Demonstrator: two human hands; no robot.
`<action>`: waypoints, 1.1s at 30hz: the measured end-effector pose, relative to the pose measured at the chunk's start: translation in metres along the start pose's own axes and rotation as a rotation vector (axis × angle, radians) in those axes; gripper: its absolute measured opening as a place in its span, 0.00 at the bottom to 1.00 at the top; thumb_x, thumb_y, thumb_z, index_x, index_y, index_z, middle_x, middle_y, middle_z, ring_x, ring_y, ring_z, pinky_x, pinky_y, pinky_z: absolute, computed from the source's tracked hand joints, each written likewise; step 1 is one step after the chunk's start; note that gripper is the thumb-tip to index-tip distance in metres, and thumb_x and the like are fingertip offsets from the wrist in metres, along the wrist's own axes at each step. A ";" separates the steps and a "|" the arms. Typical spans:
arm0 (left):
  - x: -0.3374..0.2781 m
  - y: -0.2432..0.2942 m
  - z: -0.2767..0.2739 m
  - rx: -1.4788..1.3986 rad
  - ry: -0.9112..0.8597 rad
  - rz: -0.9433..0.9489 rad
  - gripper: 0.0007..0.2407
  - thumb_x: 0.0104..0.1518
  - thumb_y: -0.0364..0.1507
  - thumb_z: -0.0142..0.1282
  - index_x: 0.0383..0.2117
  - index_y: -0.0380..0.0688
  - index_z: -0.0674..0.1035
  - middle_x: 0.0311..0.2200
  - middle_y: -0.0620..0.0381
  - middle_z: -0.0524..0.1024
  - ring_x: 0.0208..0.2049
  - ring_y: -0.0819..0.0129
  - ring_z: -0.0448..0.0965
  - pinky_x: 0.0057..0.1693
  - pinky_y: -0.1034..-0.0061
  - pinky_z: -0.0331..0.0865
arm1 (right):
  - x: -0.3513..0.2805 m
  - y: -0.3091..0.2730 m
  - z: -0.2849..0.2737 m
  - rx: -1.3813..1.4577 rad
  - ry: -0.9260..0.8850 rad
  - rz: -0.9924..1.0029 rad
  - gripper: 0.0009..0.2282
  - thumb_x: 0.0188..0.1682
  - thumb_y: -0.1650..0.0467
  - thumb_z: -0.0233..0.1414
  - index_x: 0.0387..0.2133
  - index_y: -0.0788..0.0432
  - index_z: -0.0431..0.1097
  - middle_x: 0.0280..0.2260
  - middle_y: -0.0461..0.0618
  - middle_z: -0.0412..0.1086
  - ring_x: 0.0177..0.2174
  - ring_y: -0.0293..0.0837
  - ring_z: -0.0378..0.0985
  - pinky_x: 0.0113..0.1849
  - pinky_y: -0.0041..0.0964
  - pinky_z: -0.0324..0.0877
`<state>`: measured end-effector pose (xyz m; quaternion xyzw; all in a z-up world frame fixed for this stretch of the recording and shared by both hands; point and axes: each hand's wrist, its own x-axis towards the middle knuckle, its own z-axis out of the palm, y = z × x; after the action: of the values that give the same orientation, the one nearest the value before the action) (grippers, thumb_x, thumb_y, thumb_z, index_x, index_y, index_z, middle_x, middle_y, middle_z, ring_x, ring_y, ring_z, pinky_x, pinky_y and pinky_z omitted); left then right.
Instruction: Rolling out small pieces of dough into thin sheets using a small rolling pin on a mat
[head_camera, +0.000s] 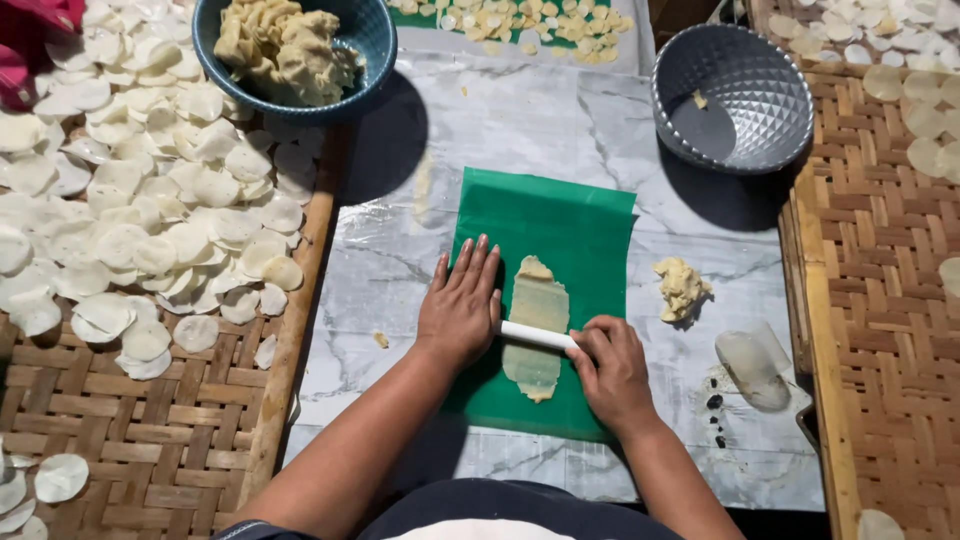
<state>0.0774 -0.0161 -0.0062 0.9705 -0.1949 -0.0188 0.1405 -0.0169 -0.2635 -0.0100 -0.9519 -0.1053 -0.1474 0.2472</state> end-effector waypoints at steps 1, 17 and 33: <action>-0.001 -0.001 -0.002 0.005 0.013 0.004 0.27 0.66 0.41 0.32 0.73 0.51 0.52 0.75 0.52 0.45 0.75 0.58 0.42 0.74 0.54 0.31 | 0.005 -0.008 -0.003 -0.002 0.012 -0.007 0.09 0.50 0.59 0.57 0.40 0.46 0.75 0.41 0.42 0.67 0.41 0.50 0.74 0.41 0.45 0.68; -0.015 0.009 0.013 0.030 0.218 -0.033 0.27 0.65 0.39 0.35 0.69 0.39 0.58 0.73 0.49 0.51 0.74 0.56 0.45 0.73 0.50 0.32 | 0.006 -0.022 0.010 -0.390 -0.202 0.210 0.31 0.57 0.55 0.38 0.68 0.64 0.51 0.70 0.60 0.47 0.69 0.53 0.47 0.63 0.54 0.45; -0.044 0.009 0.004 0.034 0.354 0.070 0.27 0.65 0.40 0.38 0.68 0.37 0.63 0.71 0.45 0.58 0.73 0.52 0.51 0.73 0.48 0.34 | -0.012 -0.034 0.010 -0.419 -0.129 0.197 0.26 0.56 0.57 0.39 0.68 0.52 0.56 0.70 0.55 0.49 0.68 0.55 0.48 0.61 0.65 0.45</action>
<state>0.0331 -0.0085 -0.0087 0.9535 -0.2011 0.1605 0.1569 -0.0351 -0.2307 -0.0072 -0.9955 0.0053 -0.0802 0.0504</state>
